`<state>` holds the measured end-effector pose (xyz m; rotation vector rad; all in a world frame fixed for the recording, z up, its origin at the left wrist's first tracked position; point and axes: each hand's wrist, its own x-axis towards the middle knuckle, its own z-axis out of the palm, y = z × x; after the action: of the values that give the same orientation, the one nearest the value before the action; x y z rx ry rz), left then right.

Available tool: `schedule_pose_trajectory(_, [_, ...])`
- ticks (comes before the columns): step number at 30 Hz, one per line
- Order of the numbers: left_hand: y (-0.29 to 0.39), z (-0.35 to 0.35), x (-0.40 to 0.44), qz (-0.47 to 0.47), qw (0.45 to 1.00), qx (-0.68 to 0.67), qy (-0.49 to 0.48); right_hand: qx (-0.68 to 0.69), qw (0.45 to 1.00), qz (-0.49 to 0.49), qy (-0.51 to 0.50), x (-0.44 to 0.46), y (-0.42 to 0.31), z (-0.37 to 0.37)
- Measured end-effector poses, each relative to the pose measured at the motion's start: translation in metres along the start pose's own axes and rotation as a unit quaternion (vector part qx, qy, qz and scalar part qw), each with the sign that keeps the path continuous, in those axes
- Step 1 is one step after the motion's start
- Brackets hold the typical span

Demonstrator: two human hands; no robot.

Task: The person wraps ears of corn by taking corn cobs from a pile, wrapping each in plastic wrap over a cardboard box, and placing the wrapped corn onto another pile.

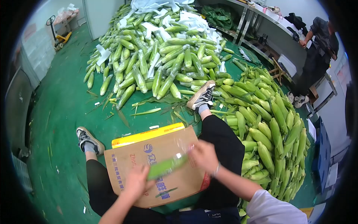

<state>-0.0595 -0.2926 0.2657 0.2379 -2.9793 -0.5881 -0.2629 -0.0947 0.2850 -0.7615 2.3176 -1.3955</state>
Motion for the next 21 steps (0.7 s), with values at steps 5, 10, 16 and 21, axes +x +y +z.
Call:
schedule_pose_trajectory(5, [0.015, -0.015, 0.003, -0.051, 0.996, 0.058, -0.040, -0.284, 0.925, -0.209, -0.140, -0.025, 0.032, 0.051])
schedule_pose_trajectory(10, [-0.017, -0.007, 0.042, -0.008, 0.987, 0.101, 0.128, -0.216, 0.928, -0.217, -0.212, 0.102, -0.007, 0.099])
schedule_pose_trajectory(16, [-0.030, 0.013, 0.046, -0.048, 0.997, -0.016, 0.058, -0.173, 0.811, -0.226, -0.512, 0.115, -0.002, 0.127])
schedule_pose_trajectory(21, [0.033, 0.052, -0.033, -0.111, 0.943, -0.313, 0.017, -0.263, 0.802, -0.325, -0.426, 0.063, 0.010, 0.107])
